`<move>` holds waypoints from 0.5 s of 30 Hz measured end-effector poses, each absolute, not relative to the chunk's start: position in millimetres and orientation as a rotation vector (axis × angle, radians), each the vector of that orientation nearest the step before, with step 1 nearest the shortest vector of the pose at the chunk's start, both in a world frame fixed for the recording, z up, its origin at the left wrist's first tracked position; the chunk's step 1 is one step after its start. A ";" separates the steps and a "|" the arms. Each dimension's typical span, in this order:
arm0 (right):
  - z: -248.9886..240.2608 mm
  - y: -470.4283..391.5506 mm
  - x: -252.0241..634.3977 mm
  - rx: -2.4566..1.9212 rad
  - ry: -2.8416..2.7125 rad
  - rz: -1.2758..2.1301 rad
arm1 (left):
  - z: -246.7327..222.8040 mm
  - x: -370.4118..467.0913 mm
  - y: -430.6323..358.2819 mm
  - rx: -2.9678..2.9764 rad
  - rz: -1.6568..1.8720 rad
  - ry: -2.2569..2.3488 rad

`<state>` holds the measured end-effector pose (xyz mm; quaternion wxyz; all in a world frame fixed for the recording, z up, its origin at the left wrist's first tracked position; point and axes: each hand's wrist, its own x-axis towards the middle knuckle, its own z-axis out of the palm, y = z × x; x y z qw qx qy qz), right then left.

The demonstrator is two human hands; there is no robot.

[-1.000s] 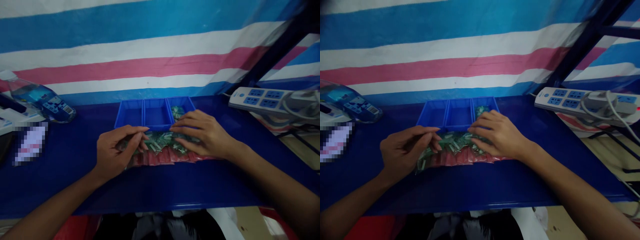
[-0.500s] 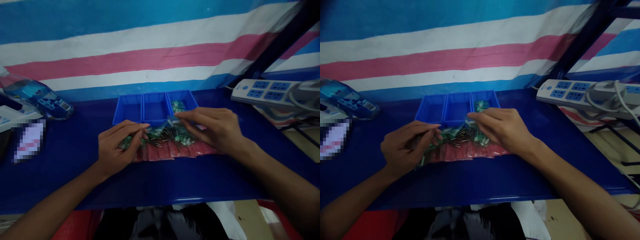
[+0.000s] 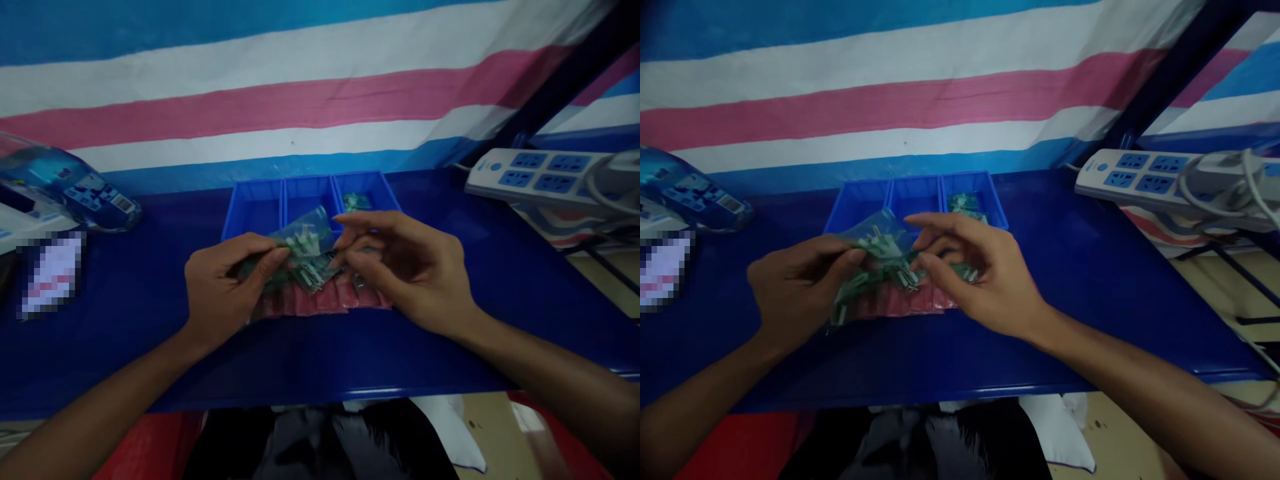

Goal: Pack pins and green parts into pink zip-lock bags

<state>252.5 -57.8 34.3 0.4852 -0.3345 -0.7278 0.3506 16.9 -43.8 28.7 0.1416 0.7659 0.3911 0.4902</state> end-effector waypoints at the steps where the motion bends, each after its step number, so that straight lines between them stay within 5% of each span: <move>1: 33.2 -56.8 253.5 -0.817 -1.841 0.637 | 29.9 17.2 -43.7 2.075 1.343 1.119; 4: 31.5 -55.2 255.0 -0.819 -1.964 0.180 | 32.9 18.7 -43.7 1.839 1.157 0.948; 9: 34.2 -55.6 258.9 -0.691 -2.059 0.054 | 38.5 21.8 -50.0 1.913 1.002 0.871; 15: 32.9 -57.2 254.2 -0.954 -1.758 0.642 | 28.2 20.1 -48.5 2.523 1.515 0.952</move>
